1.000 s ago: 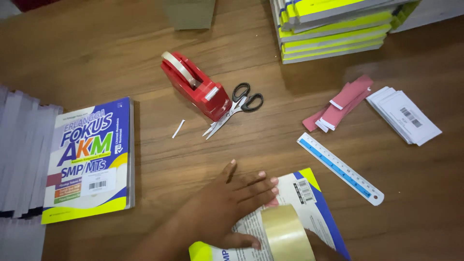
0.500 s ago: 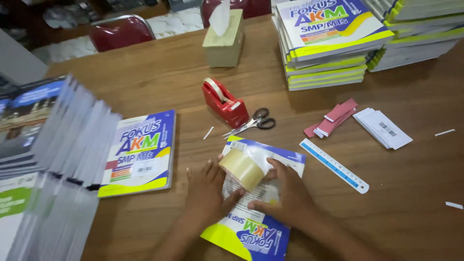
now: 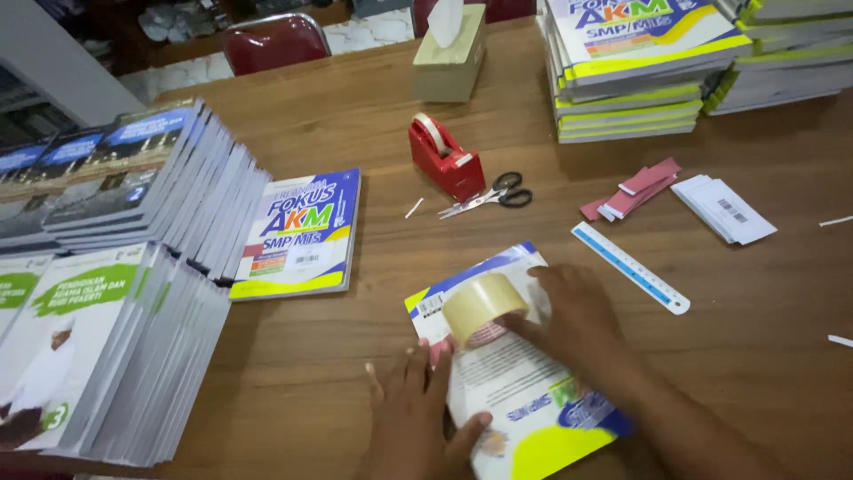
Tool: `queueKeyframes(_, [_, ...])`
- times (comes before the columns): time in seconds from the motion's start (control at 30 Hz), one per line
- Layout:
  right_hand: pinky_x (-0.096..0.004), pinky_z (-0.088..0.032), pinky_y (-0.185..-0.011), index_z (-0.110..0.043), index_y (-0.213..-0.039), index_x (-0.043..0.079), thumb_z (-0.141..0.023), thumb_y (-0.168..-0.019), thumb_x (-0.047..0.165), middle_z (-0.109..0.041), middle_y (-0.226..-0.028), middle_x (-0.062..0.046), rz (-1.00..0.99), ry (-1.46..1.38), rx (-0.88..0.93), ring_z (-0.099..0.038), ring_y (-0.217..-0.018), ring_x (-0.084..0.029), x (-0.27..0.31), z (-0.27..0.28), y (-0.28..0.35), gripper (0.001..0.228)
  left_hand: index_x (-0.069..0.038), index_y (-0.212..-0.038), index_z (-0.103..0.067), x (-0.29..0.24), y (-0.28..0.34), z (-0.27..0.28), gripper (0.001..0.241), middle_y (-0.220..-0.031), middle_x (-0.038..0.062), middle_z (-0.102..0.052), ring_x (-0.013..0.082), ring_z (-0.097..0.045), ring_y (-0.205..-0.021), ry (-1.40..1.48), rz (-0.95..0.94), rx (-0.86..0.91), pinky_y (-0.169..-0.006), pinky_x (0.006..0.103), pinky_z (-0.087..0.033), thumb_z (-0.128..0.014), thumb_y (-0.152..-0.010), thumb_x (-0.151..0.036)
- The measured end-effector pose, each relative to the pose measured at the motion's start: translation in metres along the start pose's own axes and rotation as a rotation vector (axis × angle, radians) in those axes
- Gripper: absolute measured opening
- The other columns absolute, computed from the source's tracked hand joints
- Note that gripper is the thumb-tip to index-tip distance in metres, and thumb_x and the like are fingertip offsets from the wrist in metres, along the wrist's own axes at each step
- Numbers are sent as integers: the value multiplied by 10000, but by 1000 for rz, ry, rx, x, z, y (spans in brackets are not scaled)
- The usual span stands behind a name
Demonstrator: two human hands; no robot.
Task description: Labeling and applying protective tape to school books at a desk.
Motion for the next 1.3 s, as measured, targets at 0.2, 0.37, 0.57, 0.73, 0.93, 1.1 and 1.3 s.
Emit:
queueKeyframes(0.2, [-435,-526,-927,-675,-1253,133,-789,-750,646,-665,-1241,-83,-56,128,-74,-649,-1077,-309,-19,8,8,727,-105,-1567,-425,-12,32,-52,1054,-1574,282,-320,494,-318,-1422,75,-178,-194,-1000,865,-97,-697,-843,-820])
queueKeyframes(0.37, [-477,-274,-1246,-676,-1264,185,-756,-856,299,-469,-1581,-19,69,60,169,-308,-1543,-277,-14,6,-1,431,17,-1327,-604,-56,43,-41,954,-1298,247,-555,423,-502,-1207,145,-391,-471,-1001,784,-294,-713,-821,-785])
queueKeyframes(0.57, [-458,-283,-1210,-598,-1367,107,-757,-744,80,-567,-1508,-49,441,-131,52,-334,-1526,-311,-48,-14,-27,644,105,-1263,-625,-91,22,15,724,-1165,245,-606,356,-545,-906,342,-533,-419,-906,517,-453,-634,-964,-554])
queueKeyframes(0.73, [-496,-198,-1251,-608,-1351,128,-774,-782,98,-587,-1491,-24,410,-143,99,-320,-1533,-259,-44,-4,-30,593,128,-1366,-538,-87,11,-8,835,-1303,295,-535,377,-512,-1020,286,-529,-255,-924,527,-441,-509,-1018,-630])
queueKeyframes(0.93, [-516,-223,-1238,-642,-1272,71,-705,-803,60,-664,-1400,-66,495,-294,23,-378,-1506,-336,-46,1,-30,473,137,-1357,-564,-84,-4,-1,876,-1364,329,-569,383,-563,-965,202,-594,-291,-878,480,-490,-517,-999,-661])
queueKeyframes(1.1, [-482,-223,-1242,-680,-1261,121,-778,-784,141,-651,-1423,-6,426,-222,23,-385,-1503,-248,-39,4,-32,487,139,-1341,-567,-81,-19,11,920,-1288,295,-585,371,-560,-984,249,-570,-161,-913,470,-443,-456,-987,-703])
queueKeyframes(1.3, [-519,-253,-1211,-730,-1147,125,-776,-807,257,-665,-1408,-26,505,-269,2,-409,-1487,-323,-46,2,-29,368,-28,-1204,-643,-47,-35,23,561,-1295,179,-620,349,-573,-1165,634,-612,-12,-986,441,-454,-686,-920,-511])
Point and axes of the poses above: each hand's wrist, its own y-axis away from the middle knuckle, its own z-axis out of the back of the hand, x = y × z, the point moved 3 cm from there along -y, towards the middle knuckle
